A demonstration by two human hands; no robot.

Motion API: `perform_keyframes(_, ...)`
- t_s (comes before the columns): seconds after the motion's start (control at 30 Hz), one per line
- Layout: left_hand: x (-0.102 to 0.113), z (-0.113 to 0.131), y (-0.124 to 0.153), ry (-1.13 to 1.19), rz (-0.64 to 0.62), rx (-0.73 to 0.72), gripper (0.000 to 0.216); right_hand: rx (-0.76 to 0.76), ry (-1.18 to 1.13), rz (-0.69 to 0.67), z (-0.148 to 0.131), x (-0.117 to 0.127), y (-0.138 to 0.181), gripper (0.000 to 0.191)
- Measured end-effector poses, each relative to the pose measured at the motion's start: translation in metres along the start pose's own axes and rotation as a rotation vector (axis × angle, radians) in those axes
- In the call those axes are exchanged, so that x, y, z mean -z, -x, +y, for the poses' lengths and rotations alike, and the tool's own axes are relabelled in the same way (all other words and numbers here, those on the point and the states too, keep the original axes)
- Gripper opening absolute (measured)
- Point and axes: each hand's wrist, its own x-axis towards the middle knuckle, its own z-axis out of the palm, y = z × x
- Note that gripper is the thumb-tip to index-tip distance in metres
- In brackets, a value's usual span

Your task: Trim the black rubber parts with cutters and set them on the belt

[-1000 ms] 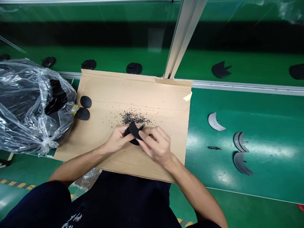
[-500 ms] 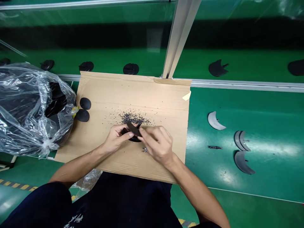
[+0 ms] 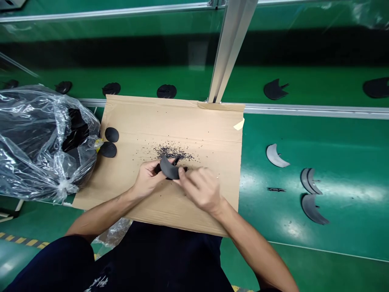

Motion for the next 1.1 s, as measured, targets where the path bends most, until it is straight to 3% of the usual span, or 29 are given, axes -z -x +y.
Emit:
perform_keyframes(0.1,0.001,-0.001,-0.002,-0.017,0.045,-0.019,0.036,0.029,0.033,-0.020,-0.003,-0.001,-0.002,0.021)
perform_keyframes(0.27,-0.002,-0.005,-0.002,0.026,0.044,-0.049,0.034,-0.117,-0.030,0.031,-0.004,0.002,-0.005,0.017)
perform_keyframes(0.37,-0.005,-0.008,-0.003,0.063,0.055,-0.080,0.035,-0.412,-0.224,0.073,-0.005,0.007,-0.006,0.004)
perform_keyframes(0.4,-0.006,-0.009,-0.003,0.068,0.078,-0.103,0.036,-0.536,-0.342,0.054,-0.006,0.008,-0.007,0.012)
perform_keyframes(0.5,-0.006,-0.013,-0.003,0.052,0.125,-0.201,0.033,-0.861,-0.801,-0.156,-0.013,0.008,-0.009,0.036)
perform_keyframes(0.6,-0.006,-0.015,-0.001,-0.001,0.087,-0.262,0.028,-0.988,-1.078,-0.310,-0.018,0.005,-0.011,0.042)
perform_keyframes(0.73,-0.008,-0.015,0.002,-0.055,-0.092,-0.318,0.029,-0.952,-0.972,-0.169,-0.019,0.005,-0.010,0.034)
perform_keyframes(0.9,-0.003,-0.013,0.003,-0.190,-0.284,-0.363,0.057,-0.684,-0.658,-0.009,-0.013,0.007,-0.005,0.018)
perform_keyframes(0.97,0.000,-0.012,0.003,-0.208,-0.279,-0.380,0.061,-0.532,-0.586,-0.017,-0.012,0.007,-0.004,0.015)
perform_keyframes(1.1,0.004,-0.008,0.003,-0.284,-0.159,-0.466,0.045,-0.288,-0.490,-0.087,-0.011,0.005,0.000,0.022)
